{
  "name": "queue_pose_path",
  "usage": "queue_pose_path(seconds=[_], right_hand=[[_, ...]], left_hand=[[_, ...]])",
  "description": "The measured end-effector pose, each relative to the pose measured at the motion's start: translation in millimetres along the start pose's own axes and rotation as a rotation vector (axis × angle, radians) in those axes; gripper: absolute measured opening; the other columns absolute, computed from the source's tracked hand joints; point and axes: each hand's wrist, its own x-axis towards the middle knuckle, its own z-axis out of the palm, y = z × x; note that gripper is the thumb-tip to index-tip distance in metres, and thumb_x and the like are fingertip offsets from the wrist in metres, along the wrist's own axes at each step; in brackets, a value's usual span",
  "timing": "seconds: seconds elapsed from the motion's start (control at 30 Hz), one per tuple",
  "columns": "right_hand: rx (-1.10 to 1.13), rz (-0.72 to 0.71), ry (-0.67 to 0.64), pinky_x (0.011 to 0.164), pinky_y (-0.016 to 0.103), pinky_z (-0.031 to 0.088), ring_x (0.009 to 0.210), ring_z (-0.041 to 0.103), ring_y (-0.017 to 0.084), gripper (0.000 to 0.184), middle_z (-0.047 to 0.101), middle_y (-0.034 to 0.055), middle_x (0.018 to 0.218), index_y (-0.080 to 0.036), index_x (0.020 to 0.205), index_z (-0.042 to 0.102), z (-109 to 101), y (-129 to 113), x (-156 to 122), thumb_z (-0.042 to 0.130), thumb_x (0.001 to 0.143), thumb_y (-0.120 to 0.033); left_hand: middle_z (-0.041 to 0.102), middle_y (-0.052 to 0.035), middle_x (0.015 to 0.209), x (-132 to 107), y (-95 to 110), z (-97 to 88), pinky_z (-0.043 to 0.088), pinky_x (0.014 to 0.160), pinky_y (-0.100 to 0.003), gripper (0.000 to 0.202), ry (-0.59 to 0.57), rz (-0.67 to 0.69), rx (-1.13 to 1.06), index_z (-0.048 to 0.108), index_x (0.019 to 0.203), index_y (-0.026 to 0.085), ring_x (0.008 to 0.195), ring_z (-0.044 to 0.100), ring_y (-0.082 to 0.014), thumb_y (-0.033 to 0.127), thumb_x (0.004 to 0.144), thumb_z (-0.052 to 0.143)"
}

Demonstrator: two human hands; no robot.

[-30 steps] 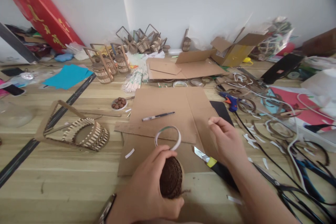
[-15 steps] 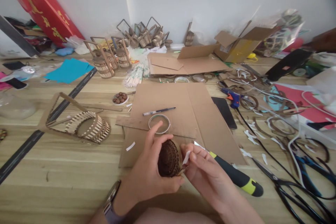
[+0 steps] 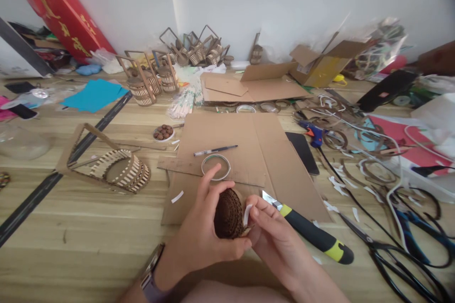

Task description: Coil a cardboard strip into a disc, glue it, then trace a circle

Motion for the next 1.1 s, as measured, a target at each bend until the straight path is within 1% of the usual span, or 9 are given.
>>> queue_pose_path(seconds=[0.27, 0.43, 0.5, 0.57, 0.63, 0.7, 0.77, 0.9, 1.1], right_hand=[[-0.047, -0.026, -0.047, 0.059, 0.025, 0.041, 0.063, 0.051, 0.013, 0.028, 0.057, -0.0018, 0.068, -0.022, 0.073, 0.064, -5, -2, -4, 0.085, 0.065, -0.039], [-0.072, -0.141, -0.058, 0.058, 0.024, 0.042, 0.060, 0.046, 0.012, 0.031, 0.048, -0.0028, 0.066, -0.022, 0.068, 0.059, -6, -3, -4, 0.082, 0.068, -0.043], [-0.153, -0.233, -0.065, 0.059, 0.025, 0.044, 0.062, 0.048, 0.012, 0.025, 0.050, -0.0020, 0.070, -0.025, 0.077, 0.062, -7, -3, -5, 0.077, 0.074, -0.044], [-0.281, -0.388, -0.084, 0.062, 0.025, 0.046, 0.067, 0.051, 0.014, 0.023, 0.056, -0.0011, 0.077, -0.032, 0.096, 0.065, -7, -2, -7, 0.074, 0.079, -0.045], [-0.452, -0.556, -0.101, 0.066, 0.026, 0.049, 0.074, 0.055, 0.015, 0.035, 0.061, -0.0005, 0.085, -0.040, 0.115, 0.061, -6, -1, -10, 0.072, 0.082, -0.043], [-0.615, -0.663, -0.105, 0.069, 0.025, 0.051, 0.078, 0.058, 0.014, 0.041, 0.064, -0.0005, 0.088, -0.044, 0.123, 0.057, -5, -1, -13, 0.070, 0.086, -0.037], [-0.705, -0.699, -0.085, 0.071, 0.023, 0.052, 0.079, 0.060, 0.013, 0.038, 0.065, -0.0007, 0.086, -0.043, 0.124, 0.057, -4, -1, -13, 0.066, 0.089, -0.031], [-0.690, -0.698, -0.027, 0.065, 0.018, 0.052, 0.075, 0.061, 0.011, 0.038, 0.065, -0.0013, 0.084, -0.040, 0.125, 0.057, -3, -5, -9, 0.065, 0.090, -0.027], [-0.623, -0.736, -0.069, 0.074, 0.019, 0.052, 0.079, 0.062, 0.010, 0.037, 0.066, -0.0013, 0.082, -0.037, 0.124, 0.058, -4, -8, -11, 0.067, 0.089, -0.027]], left_hand=[[0.013, -0.0132, 0.159, -1, -1, 0.8, 0.042, 0.105, -0.051, 0.076, 0.023, 0.019, -0.042, 0.044, 0.129, 0.026, 0.139, 0.035, -0.0389, 0.035, 0.064, 0.080], [0.015, -0.0130, 0.159, -1, -1, -0.9, 0.040, 0.106, -0.051, 0.080, 0.025, 0.037, -0.062, 0.044, 0.129, 0.026, 0.138, 0.035, -0.0376, 0.029, 0.059, 0.084], [0.015, -0.0129, 0.159, -1, 0, -1.9, 0.041, 0.107, -0.051, 0.081, 0.014, 0.024, -0.080, 0.044, 0.129, 0.026, 0.138, 0.037, -0.0369, 0.028, 0.058, 0.084], [0.020, -0.0132, 0.158, -2, 1, -2.4, 0.041, 0.107, -0.050, 0.080, 0.012, 0.014, -0.117, 0.043, 0.130, 0.026, 0.136, 0.039, -0.0356, 0.032, 0.061, 0.084], [0.030, -0.0136, 0.153, -2, 1, -2.4, 0.041, 0.108, -0.049, 0.077, 0.016, 0.019, -0.145, 0.040, 0.132, 0.026, 0.135, 0.041, -0.0337, 0.038, 0.068, 0.081], [0.038, -0.0130, 0.149, -2, 0, -2.5, 0.039, 0.109, -0.049, 0.070, 0.012, 0.045, -0.141, 0.040, 0.134, 0.026, 0.136, 0.041, -0.0322, 0.043, 0.076, 0.075], [0.039, -0.0118, 0.148, 0, -2, -2.8, 0.037, 0.110, -0.049, 0.065, -0.022, 0.083, -0.127, 0.044, 0.134, 0.028, 0.137, 0.039, -0.0322, 0.049, 0.079, 0.072], [0.033, -0.0120, 0.150, 1, -6, -1.9, 0.037, 0.111, -0.050, 0.086, -0.110, 0.114, -0.156, 0.040, 0.139, 0.029, 0.138, 0.036, -0.0354, 0.058, 0.067, 0.079], [0.044, -0.0084, 0.138, 2, -4, 1.3, 0.042, 0.106, -0.047, 0.071, 0.010, 0.066, -0.151, 0.041, 0.134, 0.031, 0.126, 0.048, -0.0291, 0.032, 0.074, 0.078]])
